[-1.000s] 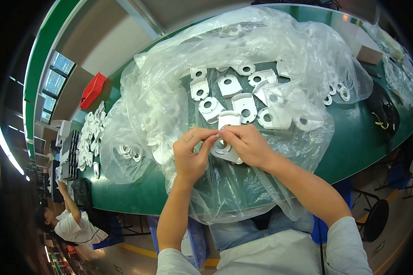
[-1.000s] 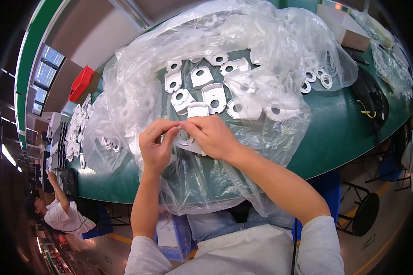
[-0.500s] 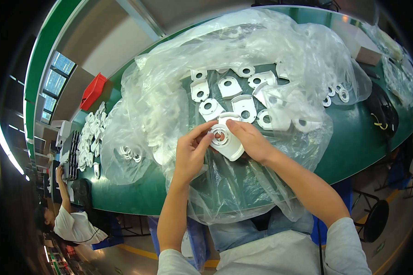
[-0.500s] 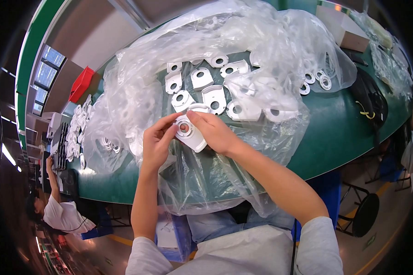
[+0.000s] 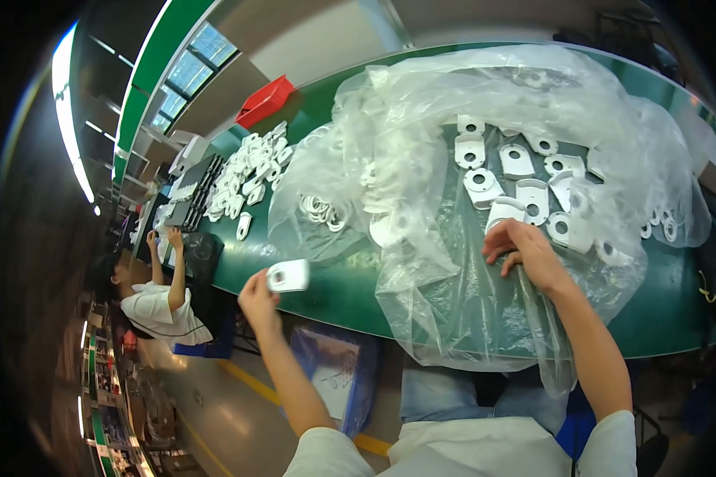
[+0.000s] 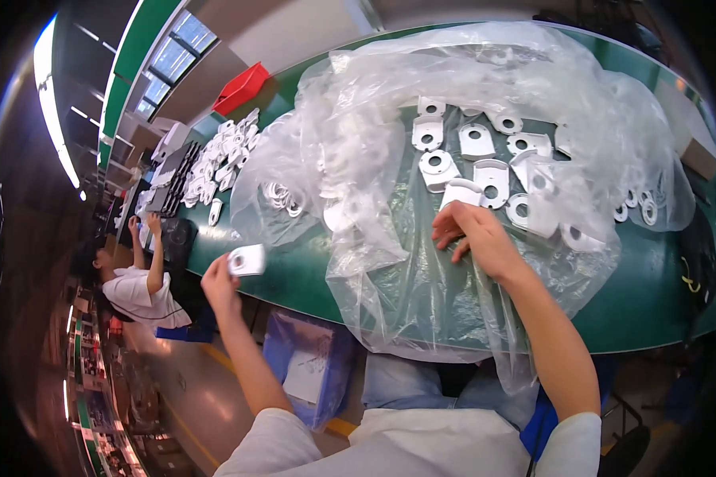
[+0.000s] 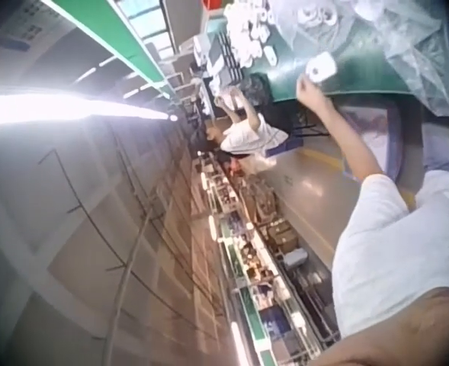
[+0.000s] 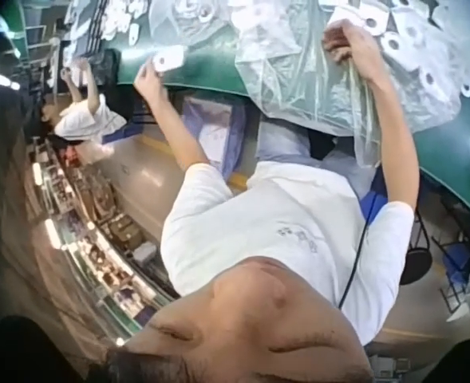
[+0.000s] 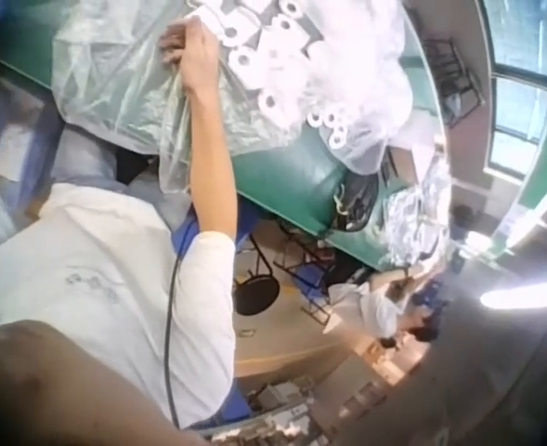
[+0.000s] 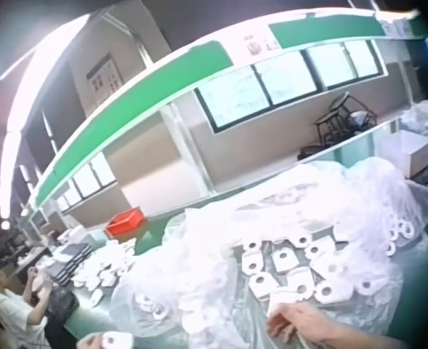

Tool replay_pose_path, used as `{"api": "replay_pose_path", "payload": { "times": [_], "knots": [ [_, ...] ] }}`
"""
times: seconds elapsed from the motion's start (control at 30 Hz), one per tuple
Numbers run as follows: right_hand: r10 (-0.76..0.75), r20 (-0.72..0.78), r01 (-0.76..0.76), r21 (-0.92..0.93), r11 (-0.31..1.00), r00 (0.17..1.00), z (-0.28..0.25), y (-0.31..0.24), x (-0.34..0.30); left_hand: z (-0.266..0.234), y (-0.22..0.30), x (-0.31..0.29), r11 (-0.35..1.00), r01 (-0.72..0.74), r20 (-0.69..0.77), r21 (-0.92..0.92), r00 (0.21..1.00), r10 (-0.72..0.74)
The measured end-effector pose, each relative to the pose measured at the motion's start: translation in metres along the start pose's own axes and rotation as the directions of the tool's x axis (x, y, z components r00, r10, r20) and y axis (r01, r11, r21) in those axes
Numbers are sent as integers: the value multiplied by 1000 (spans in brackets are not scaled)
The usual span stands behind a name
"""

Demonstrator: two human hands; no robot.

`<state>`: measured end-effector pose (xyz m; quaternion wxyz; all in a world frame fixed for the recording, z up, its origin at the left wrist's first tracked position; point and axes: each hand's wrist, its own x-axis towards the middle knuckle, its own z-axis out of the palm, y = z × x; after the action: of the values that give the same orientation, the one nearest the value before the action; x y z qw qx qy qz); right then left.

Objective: Assembling small white plastic components by inserting metal rings/bearings into them.

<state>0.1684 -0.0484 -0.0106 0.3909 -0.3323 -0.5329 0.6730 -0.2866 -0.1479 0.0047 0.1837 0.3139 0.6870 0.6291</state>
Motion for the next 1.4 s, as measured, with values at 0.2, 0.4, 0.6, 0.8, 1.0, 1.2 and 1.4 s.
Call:
{"api": "replay_pose_path", "payload": {
  "times": [0.2, 0.4, 0.6, 0.8, 1.0, 1.2, 1.4],
  "knots": [
    [-11, 51, 16, -92, 996, 999, 2, 6, 3, -41, -30, 60, 997, 66, 48, 36, 997, -67],
    [-71, 25, 75, -329, 941, 997, -5, -47, -46, 105, 46, -29, 739, -609, 371, 289, 783, 500],
    [156, -56, -166, -356, 920, 986, -97, -91, -114, 265, 60, -87, 657, -752, 738, 54, 473, 481],
    [-298, -727, -190, -507, 841, 619, -206, -68, -155, 343, 67, -115, 496, -698, 738, 517, 657, 155],
    [-649, -653, -544, -732, 409, 391, -245, -41, -136, 344, 32, -66, 639, -704, 804, 311, 553, 217],
    [-547, -696, -601, -702, 382, 465, -235, -57, -149, 301, 48, -62, 792, -607, 748, 60, 552, 367],
    [-649, -601, -200, -787, 584, 466, -175, -91, -124, 285, 48, -97, 958, -145, 802, -247, 525, 286]
  ]
}}
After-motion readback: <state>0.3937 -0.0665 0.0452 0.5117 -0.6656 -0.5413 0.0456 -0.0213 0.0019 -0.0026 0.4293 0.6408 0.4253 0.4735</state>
